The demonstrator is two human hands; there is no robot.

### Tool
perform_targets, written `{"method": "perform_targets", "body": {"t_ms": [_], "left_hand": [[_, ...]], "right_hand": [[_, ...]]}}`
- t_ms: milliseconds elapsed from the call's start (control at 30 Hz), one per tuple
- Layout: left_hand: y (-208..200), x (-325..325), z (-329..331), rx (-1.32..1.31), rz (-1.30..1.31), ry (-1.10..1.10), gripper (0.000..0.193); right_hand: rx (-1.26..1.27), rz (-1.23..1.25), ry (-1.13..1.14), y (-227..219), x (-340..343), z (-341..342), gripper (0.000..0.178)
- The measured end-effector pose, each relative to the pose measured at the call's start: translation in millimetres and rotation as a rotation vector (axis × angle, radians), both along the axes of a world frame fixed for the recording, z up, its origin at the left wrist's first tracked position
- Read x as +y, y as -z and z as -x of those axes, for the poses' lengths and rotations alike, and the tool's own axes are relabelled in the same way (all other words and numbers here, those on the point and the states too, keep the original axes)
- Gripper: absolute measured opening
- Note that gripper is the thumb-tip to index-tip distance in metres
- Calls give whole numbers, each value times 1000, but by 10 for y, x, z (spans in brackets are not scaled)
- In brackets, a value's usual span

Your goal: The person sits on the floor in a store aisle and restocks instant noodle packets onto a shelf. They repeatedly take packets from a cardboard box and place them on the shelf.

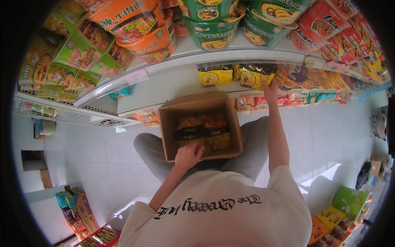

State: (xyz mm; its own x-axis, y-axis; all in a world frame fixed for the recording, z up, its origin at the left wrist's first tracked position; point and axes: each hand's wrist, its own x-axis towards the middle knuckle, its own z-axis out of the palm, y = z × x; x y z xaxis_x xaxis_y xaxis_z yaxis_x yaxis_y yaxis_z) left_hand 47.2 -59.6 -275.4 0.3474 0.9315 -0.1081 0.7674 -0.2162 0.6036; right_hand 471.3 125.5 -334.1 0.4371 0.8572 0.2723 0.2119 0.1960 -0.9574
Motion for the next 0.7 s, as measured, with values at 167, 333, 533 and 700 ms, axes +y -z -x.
{"method": "perform_targets", "body": {"t_ms": [167, 333, 533, 700], "left_hand": [[-27, 41, -9, 24, 16, -15, 19], [-42, 35, -15, 15, -11, -39, 18], [-37, 25, -1, -1, -22, -34, 18], [5, 47, -20, -26, -37, -49, 18]], "right_hand": [[-52, 20, -62, 241, 310, -39, 31], [-182, 175, 47, 522, 492, -99, 42], [-407, 385, 297, 520, 482, 16, 67], [-491, 243, 333, 335, 341, 294, 77]]}}
